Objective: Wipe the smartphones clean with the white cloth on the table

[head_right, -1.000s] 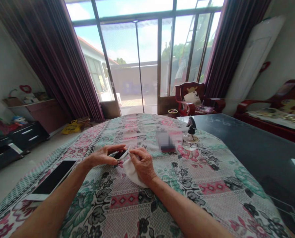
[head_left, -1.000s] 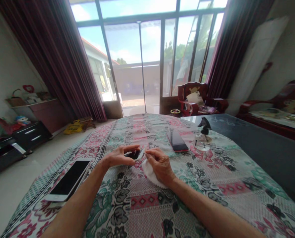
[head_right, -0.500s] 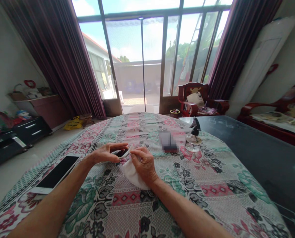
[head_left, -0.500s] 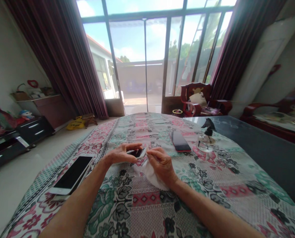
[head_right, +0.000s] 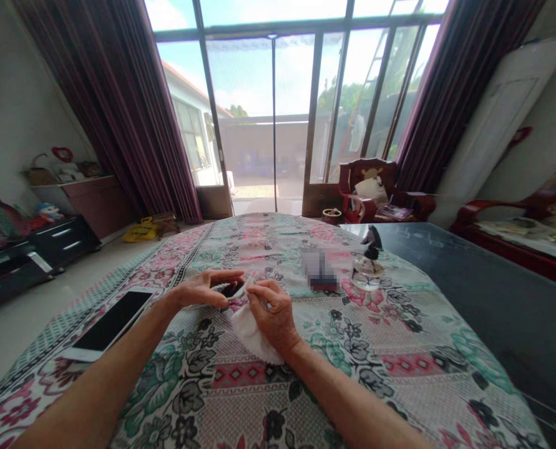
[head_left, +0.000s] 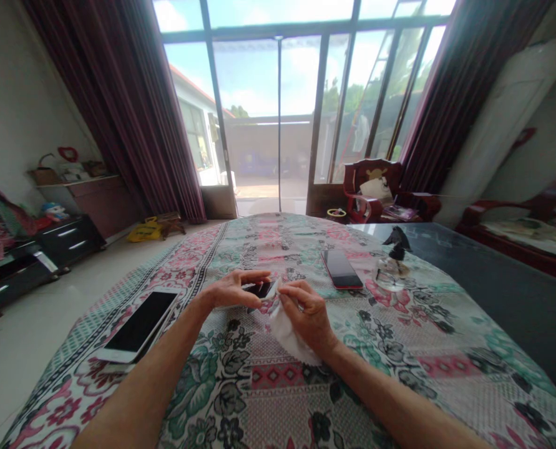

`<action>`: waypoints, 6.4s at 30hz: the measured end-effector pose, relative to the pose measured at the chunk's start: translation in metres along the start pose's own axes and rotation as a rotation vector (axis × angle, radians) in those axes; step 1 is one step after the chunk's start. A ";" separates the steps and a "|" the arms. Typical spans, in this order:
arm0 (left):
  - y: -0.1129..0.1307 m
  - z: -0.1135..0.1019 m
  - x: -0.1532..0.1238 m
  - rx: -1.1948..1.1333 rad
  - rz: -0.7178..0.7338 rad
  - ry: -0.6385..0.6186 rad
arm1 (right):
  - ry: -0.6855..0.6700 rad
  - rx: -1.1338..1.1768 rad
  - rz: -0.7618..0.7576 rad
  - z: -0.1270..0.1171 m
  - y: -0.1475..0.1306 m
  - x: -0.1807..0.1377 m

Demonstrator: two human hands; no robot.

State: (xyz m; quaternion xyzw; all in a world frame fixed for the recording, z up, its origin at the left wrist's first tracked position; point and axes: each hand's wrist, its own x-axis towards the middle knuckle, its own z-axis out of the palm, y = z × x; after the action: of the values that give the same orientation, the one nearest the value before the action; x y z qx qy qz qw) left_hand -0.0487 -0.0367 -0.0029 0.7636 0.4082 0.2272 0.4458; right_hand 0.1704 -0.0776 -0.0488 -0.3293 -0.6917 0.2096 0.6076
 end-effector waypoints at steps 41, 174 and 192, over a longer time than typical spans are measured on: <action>-0.004 0.001 0.003 0.082 -0.025 0.020 | -0.025 -0.021 -0.025 0.000 -0.001 -0.004; -0.003 -0.009 -0.004 -0.091 0.058 0.057 | -0.477 -0.641 0.210 -0.047 0.002 0.033; 0.007 0.010 0.000 0.385 0.085 -0.002 | -0.694 -0.508 0.235 -0.051 0.007 0.035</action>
State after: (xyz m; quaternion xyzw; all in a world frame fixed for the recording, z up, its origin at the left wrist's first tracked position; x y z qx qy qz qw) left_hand -0.0390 -0.0439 -0.0023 0.8516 0.4108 0.1627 0.2821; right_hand 0.2205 -0.0534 -0.0196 -0.4544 -0.8422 0.1988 0.2113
